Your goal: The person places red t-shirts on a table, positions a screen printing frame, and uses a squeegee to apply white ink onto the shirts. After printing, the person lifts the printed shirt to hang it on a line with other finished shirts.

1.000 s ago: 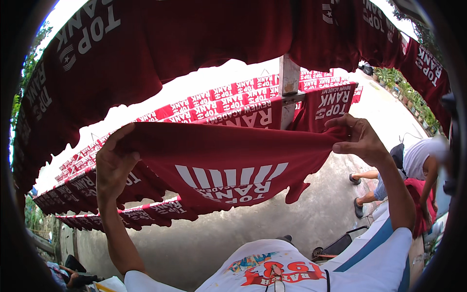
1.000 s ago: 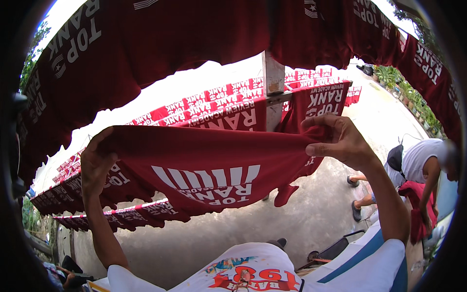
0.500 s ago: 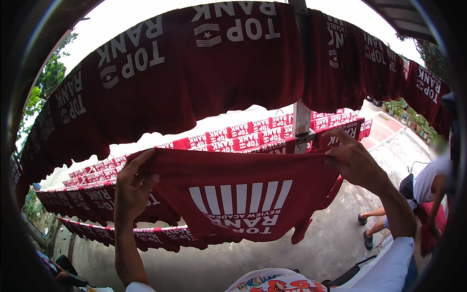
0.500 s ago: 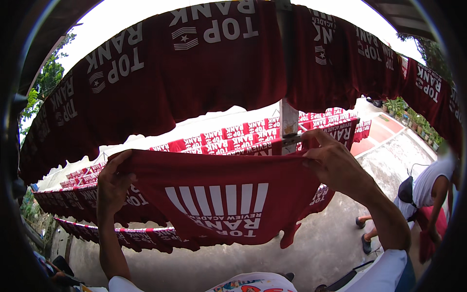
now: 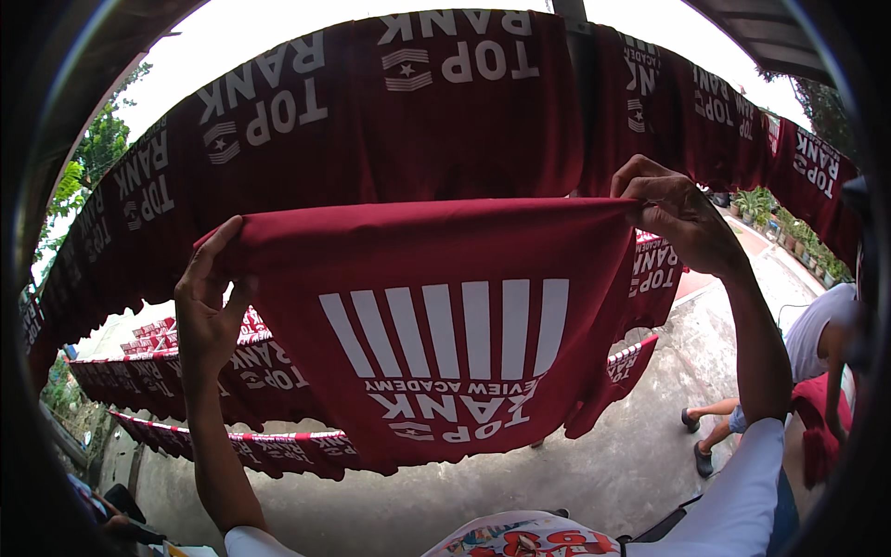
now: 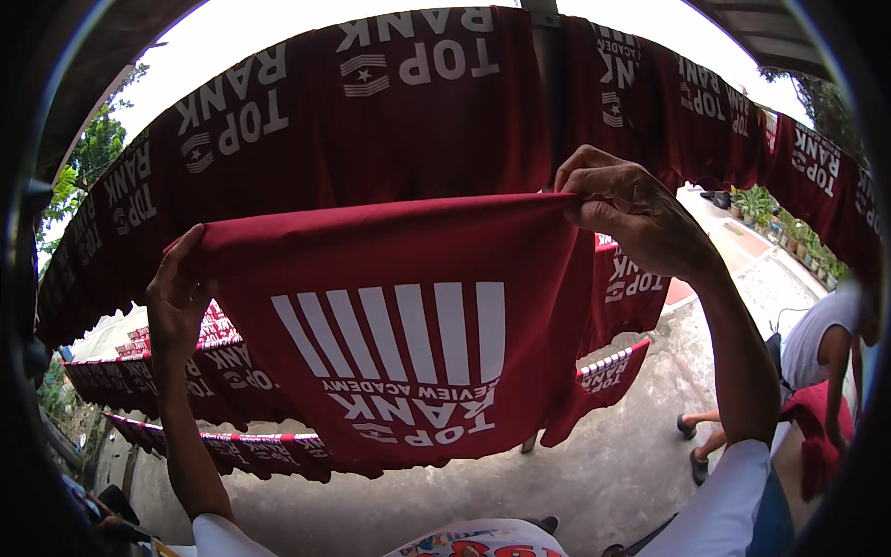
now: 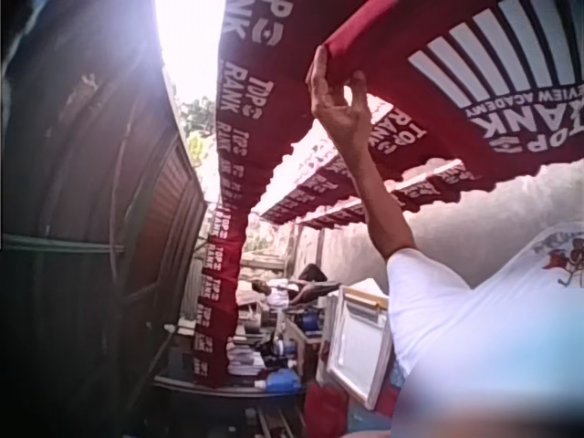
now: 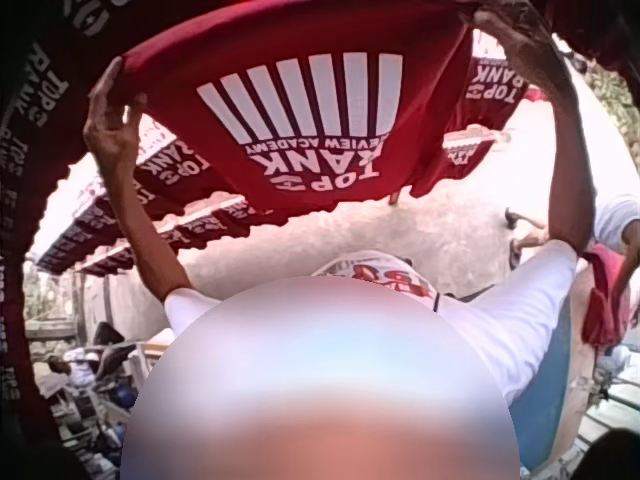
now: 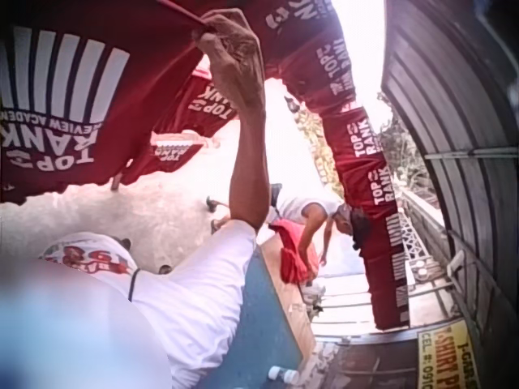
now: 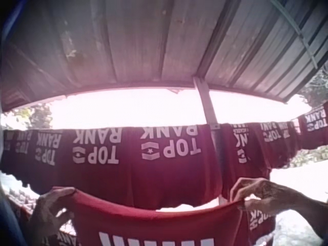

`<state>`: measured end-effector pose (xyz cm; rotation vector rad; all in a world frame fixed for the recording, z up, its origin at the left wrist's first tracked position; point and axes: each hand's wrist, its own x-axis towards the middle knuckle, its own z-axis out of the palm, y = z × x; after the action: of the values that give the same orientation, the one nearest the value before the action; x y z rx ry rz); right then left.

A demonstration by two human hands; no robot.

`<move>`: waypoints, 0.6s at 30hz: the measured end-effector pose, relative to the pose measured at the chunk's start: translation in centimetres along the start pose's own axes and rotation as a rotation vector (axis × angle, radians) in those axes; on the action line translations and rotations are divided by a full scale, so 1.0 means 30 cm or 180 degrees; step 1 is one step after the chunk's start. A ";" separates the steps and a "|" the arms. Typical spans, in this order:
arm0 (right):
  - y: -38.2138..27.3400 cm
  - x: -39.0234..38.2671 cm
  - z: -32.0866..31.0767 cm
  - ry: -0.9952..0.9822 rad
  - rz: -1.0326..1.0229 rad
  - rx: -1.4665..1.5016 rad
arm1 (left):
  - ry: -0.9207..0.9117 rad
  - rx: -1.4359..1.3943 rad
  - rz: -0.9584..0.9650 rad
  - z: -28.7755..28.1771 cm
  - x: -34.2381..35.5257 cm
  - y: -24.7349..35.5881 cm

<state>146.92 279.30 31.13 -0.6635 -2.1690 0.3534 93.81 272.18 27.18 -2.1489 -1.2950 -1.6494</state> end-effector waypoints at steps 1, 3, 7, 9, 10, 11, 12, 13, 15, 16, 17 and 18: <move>0.004 0.020 -0.003 -0.0032 -0.0064 0.0344 | 0.0037 0.0012 0.0123 -0.004 0.013 -0.006; 0.012 0.055 0.004 -0.0125 -0.0208 0.1056 | 0.0091 0.0148 0.0056 -0.003 0.022 -0.022; 0.032 0.092 0.068 -0.0159 -0.0338 0.1345 | 0.0243 0.0080 -0.0193 0.023 0.035 -0.067; 0.049 0.122 0.088 -0.0110 -0.0463 0.1369 | 0.0311 -0.0119 -0.0339 0.031 0.047 -0.086; 0.059 0.139 0.092 -0.0086 -0.0408 0.1445 | 0.0378 -0.0029 -0.0322 0.031 0.055 -0.093; 0.071 0.159 0.094 -0.0066 -0.0365 0.1531 | 0.0437 0.0034 -0.0130 0.029 0.062 -0.097; 0.087 0.190 0.094 -0.0001 -0.0509 0.1893 | 0.0515 0.0061 -0.0167 0.023 0.069 -0.097; 0.100 0.224 0.074 -0.0021 -0.0605 0.2084 | 0.0595 0.0089 -0.0206 0.016 0.080 -0.095; 0.125 0.306 0.015 -0.0106 -0.0819 0.2490 | 0.0836 0.0499 0.0152 -0.008 0.129 -0.085; 0.133 0.337 -0.026 0.0055 -0.0867 0.2418 | 0.0926 0.0432 0.0276 -0.024 0.178 -0.079; 0.136 0.382 -0.076 0.0031 -0.1048 0.2167 | 0.1014 0.0365 0.0402 -0.037 0.233 -0.072; 0.135 0.432 -0.132 0.0036 -0.1179 0.1903 | 0.1124 0.0615 0.0496 -0.052 0.286 -0.062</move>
<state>144.60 290.10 39.96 0.0687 -1.9731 0.7477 91.65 277.07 34.31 -1.7062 -1.1017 -1.6677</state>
